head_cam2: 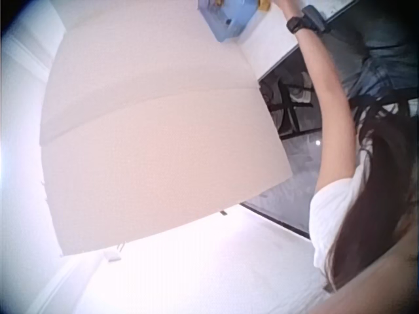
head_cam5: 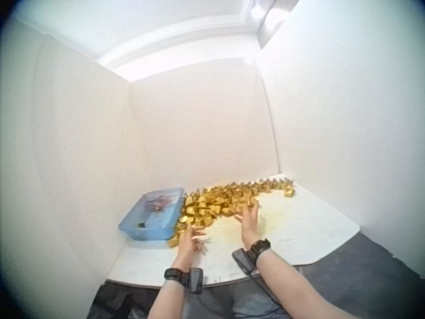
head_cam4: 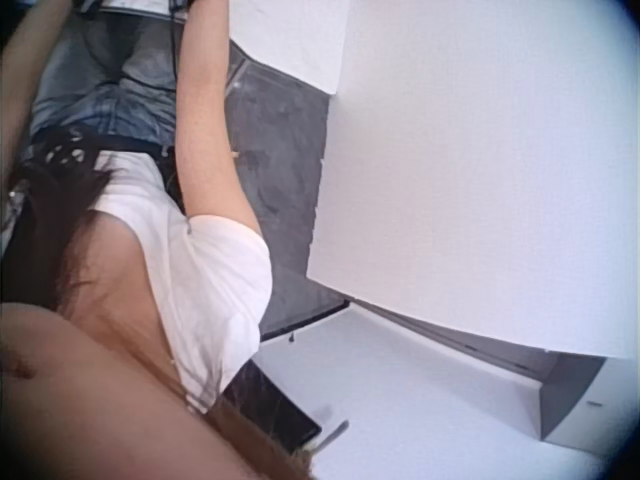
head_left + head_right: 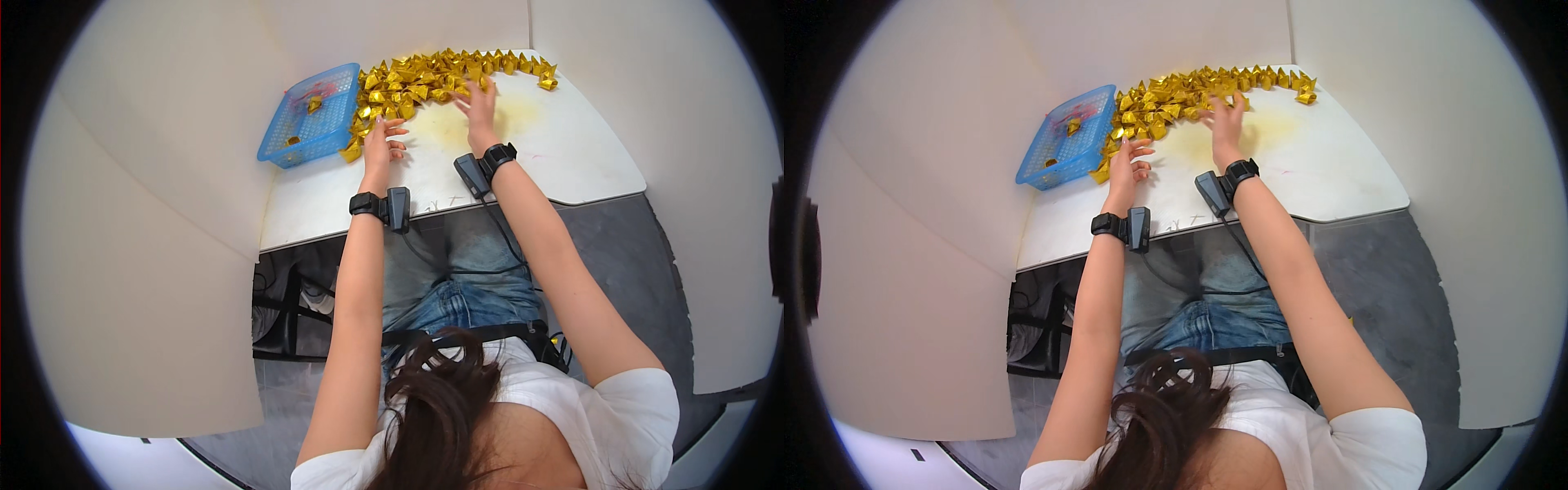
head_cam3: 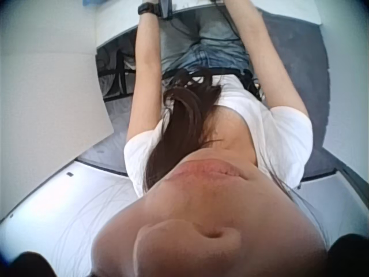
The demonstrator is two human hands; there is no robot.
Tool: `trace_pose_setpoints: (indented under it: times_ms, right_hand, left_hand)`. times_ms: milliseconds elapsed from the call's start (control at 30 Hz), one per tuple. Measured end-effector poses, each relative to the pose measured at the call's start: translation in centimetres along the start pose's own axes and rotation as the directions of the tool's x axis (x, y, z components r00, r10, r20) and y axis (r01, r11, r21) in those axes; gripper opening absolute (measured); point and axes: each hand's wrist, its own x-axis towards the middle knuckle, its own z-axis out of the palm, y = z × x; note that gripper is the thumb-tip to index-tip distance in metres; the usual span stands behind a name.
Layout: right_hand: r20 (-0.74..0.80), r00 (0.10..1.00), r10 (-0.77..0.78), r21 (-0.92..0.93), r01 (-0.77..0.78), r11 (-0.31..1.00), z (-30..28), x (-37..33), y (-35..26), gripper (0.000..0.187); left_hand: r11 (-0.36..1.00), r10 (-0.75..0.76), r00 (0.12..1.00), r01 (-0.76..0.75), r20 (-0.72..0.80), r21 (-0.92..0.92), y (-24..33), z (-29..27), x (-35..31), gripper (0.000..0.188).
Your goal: Folding gold-colored paper into traditional ingot shapes.
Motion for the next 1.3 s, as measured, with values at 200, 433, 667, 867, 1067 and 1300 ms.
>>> trace_pose_setpoints:
  times_ms: [200,433,667,867,1067,1300]
  right_hand:
    - [-0.536,0.843,-0.036,0.261,0.207,0.943,-4.0,2.3,-0.5,0.047]
    - [-0.616,0.786,0.047,0.313,0.189,0.931,-3.6,3.0,0.4,0.059]
    - [0.546,0.729,0.413,-0.11,-0.426,0.898,-0.3,1.1,1.3,0.052]
    - [0.486,0.782,0.391,-0.235,-0.314,0.92,-1.0,1.1,1.1,0.038]
    - [0.375,0.904,0.207,-0.423,-0.032,0.906,-1.9,1.7,1.9,0.029]
    - [0.654,0.754,-0.062,-0.567,0.543,0.619,0.3,0.0,2.3,0.026]
  left_hand:
    - [1.0,-0.002,1.0,0.002,0.005,0.011,0.3,0.3,0.0,0.054]
    - [1.0,-0.004,1.0,0.004,0.004,-0.003,-0.1,-0.2,-0.1,0.054]
    - [1.0,0.022,1.0,-0.022,0.017,-0.022,-0.1,-0.2,0.1,0.052]
    - [1.0,0.009,1.0,-0.009,0.016,-0.008,0.1,0.0,-0.3,0.05]
    - [1.0,0.016,1.0,-0.015,0.023,-0.027,-0.1,0.4,-0.1,0.04]
    - [1.0,0.007,1.0,-0.008,-0.026,-0.027,-0.2,-0.2,0.0,0.031]
